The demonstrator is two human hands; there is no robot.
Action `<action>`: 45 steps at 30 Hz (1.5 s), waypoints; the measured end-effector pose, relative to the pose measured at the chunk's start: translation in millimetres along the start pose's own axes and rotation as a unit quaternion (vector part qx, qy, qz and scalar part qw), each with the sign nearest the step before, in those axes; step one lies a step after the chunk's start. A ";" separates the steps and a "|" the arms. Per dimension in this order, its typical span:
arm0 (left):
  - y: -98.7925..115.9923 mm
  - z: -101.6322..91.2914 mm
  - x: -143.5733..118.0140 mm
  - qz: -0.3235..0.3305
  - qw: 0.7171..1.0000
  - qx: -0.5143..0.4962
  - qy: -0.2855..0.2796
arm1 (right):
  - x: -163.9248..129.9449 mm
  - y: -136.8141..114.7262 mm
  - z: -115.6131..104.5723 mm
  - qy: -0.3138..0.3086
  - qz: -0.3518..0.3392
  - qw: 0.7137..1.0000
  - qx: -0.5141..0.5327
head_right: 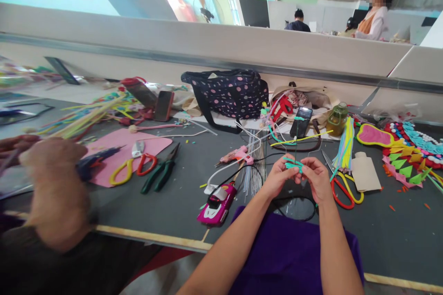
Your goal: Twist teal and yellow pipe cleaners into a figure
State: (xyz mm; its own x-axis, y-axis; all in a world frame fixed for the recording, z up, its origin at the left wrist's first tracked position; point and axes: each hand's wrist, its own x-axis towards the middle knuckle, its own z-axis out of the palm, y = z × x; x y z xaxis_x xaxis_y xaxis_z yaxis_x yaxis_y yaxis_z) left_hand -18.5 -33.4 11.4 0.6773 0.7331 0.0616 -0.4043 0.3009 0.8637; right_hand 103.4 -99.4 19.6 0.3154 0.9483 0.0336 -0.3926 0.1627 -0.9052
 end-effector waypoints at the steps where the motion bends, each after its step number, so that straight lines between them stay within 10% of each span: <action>1: -0.1 0.0 0.0 0.001 1.000 -0.003 -0.002 | -0.8 -0.4 1.4 -0.013 -0.003 1.000 0.001; 22: -3.0 1.0 4.3 0.075 0.995 0.018 0.055 | 1.4 3.8 0.3 0.018 -0.014 0.999 -0.027; 45: -0.6 2.8 1.2 -0.009 0.999 -0.033 0.010 | -1.5 3.2 8.2 -0.031 0.003 1.000 -0.004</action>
State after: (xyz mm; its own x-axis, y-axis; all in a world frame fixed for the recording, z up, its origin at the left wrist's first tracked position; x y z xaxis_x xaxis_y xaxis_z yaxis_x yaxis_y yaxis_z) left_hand -15.7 -34.4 12.4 0.6723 0.7394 0.0364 -0.4325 0.3524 0.8299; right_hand 94.5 -98.1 20.2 0.2589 0.9644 0.0541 -0.3882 0.1552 -0.9084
